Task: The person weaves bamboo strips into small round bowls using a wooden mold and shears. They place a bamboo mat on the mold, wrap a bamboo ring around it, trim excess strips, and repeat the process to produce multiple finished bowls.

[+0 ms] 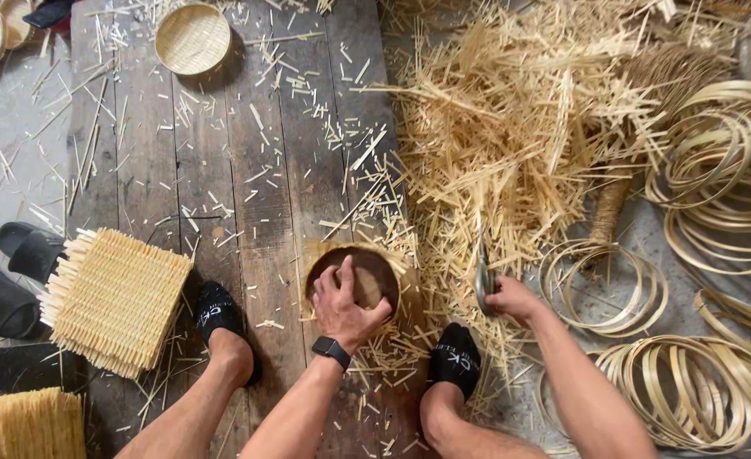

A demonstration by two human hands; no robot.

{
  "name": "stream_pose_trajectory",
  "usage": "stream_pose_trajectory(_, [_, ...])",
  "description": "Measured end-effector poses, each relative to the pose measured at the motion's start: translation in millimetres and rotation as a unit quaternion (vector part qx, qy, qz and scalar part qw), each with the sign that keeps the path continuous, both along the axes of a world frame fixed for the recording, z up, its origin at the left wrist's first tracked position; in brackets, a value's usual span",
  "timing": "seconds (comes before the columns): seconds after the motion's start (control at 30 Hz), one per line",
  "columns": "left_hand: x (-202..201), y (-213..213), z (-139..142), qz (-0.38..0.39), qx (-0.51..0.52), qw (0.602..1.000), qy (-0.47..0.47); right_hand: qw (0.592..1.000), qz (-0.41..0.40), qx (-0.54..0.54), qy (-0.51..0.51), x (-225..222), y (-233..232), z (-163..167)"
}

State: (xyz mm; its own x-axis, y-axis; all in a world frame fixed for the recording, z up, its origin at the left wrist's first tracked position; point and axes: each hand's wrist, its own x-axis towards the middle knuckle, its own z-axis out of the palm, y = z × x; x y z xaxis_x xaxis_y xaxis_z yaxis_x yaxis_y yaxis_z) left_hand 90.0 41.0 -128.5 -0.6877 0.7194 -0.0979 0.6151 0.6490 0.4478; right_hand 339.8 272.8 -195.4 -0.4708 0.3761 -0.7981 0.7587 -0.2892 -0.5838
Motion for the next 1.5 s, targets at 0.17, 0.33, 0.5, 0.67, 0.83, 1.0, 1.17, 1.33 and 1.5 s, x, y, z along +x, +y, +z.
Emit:
stream_pose_trajectory(0.17, [-5, 13, -4, -0.084, -0.047, 0.995, 0.003, 0.971, 0.112, 0.187, -0.093, 33, -32, 1])
stream_pose_trajectory(0.33, [16, 4, -27, 0.065, 0.063, 0.996, 0.010, 0.906, 0.203, 0.367, -0.053, 20, -61, 28])
stream_pose_trajectory(0.5, [38, 2, -43, 0.113, 0.090, 0.989, 0.010, 0.875, 0.291, 0.365, -0.127, -33, -80, 27])
stream_pose_trajectory(0.67, [38, 3, -45, 0.115, 0.080, 0.990, 0.014, 0.852, 0.303, 0.405, -0.138, -47, -75, 4])
stream_pose_trajectory(0.83, [29, -4, -42, 0.052, 0.044, 0.997, -0.026, 0.767, 0.308, 0.561, -0.055, -48, -57, -12])
stream_pose_trajectory(1.0, [22, -7, -40, -0.012, 0.010, 0.998, -0.066, 0.724, 0.344, 0.592, -0.089, -61, -45, -8])
stream_pose_trajectory(1.17, [10, -10, -35, -0.088, -0.009, 0.994, -0.070, 0.720, 0.356, 0.594, -0.048, -66, -38, 0])
stream_pose_trajectory(1.33, [2, -12, -25, -0.177, -0.047, 0.980, -0.080, 0.694, 0.348, 0.629, -0.039, -65, -34, -9])
stream_pose_trajectory(1.5, [14, -8, -23, -0.147, -0.088, 0.985, -0.022, 0.742, 0.381, 0.550, -0.041, -58, -26, -16])
